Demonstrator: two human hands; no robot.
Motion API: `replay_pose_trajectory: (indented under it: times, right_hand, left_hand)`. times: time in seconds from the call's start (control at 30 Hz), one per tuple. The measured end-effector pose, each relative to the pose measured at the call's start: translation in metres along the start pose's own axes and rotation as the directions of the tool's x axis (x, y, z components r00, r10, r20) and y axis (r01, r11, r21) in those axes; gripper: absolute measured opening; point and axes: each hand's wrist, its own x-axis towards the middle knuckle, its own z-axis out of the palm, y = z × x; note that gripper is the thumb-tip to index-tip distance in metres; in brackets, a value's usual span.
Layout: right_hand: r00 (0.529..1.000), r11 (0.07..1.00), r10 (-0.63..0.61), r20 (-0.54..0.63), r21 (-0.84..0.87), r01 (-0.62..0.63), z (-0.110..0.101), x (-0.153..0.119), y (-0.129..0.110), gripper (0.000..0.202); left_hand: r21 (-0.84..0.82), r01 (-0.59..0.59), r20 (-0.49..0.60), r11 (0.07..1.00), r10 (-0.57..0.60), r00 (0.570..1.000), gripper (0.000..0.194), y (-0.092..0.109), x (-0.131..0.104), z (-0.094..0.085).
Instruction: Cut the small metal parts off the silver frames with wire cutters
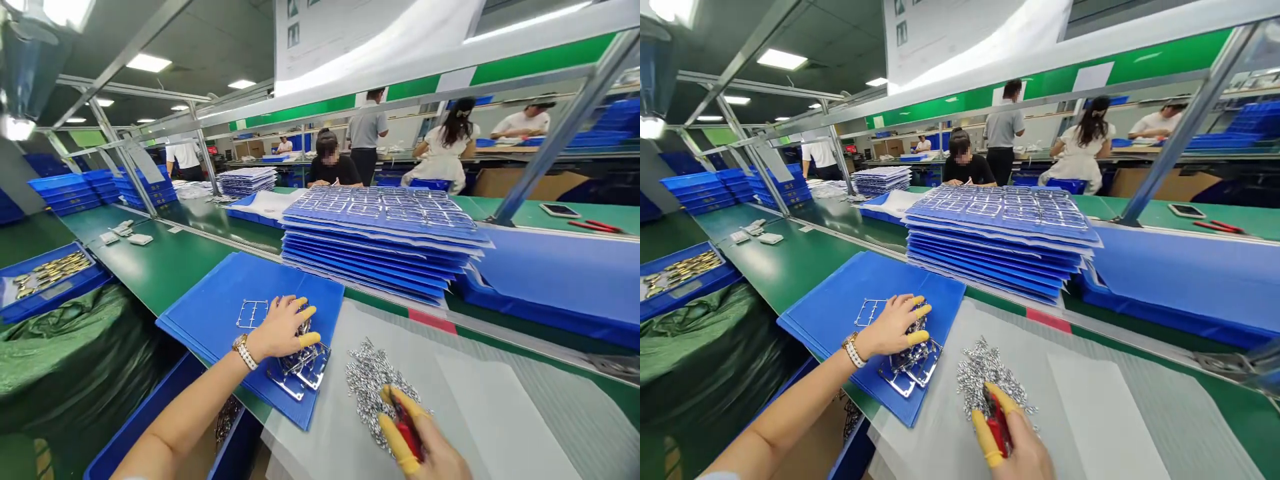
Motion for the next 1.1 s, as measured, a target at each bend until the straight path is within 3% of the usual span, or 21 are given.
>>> replay_pose_trajectory:
  times: [0.07,0.13,0.27,0.4,0.53,0.67,0.83,0.97,1.1]
  right_hand:
    - [0.999,0.999,-0.018,0.051,-0.038,0.02,0.017,0.01,-0.011,0.044]
    - [0.996,0.994,-0.06,0.073,-0.092,0.067,0.03,0.017,-0.017,0.049]
    - [0.987,0.981,-0.136,0.08,-0.131,0.146,0.047,0.029,-0.033,0.054]
    - [0.966,0.966,-0.227,0.122,-0.1,0.24,0.064,0.037,-0.047,0.056]
    - [0.948,0.961,-0.26,0.182,-0.051,0.273,0.075,0.04,-0.049,0.051]
    - [0.955,0.965,-0.249,0.16,-0.043,0.259,0.068,0.039,-0.049,0.046]
    - [0.943,0.959,-0.265,0.201,-0.044,0.278,0.059,0.043,-0.048,0.045]
    - [0.939,0.955,-0.29,0.182,-0.014,0.298,0.061,0.043,-0.045,0.043]
    - [0.934,0.945,-0.327,0.143,0.019,0.328,0.061,0.04,-0.043,0.041]
  left_hand:
    - [-0.019,0.062,0.033,0.998,-0.061,0.998,0.052,-0.019,-0.001,-0.001]
    - [-0.02,0.178,-0.003,0.984,-0.179,0.984,0.051,-0.044,-0.005,-0.01]
    - [0.013,0.424,-0.027,0.905,-0.424,0.905,0.058,-0.105,-0.027,-0.025]
    - [0.02,0.522,0.077,0.853,-0.522,0.849,0.054,-0.139,-0.054,-0.01]
    - [0.004,0.566,0.092,0.825,-0.564,0.821,0.043,-0.15,-0.064,0.01]
    - [-0.032,0.615,0.065,0.788,-0.613,0.788,0.038,-0.161,-0.067,0.006]
    - [-0.044,0.605,0.064,0.795,-0.602,0.796,0.042,-0.156,-0.064,0.007]
    - [-0.025,0.595,0.073,0.803,-0.592,0.802,0.034,-0.147,-0.057,0.016]
    - [0.026,0.599,0.079,0.8,-0.599,0.797,0.037,-0.151,-0.053,0.011]
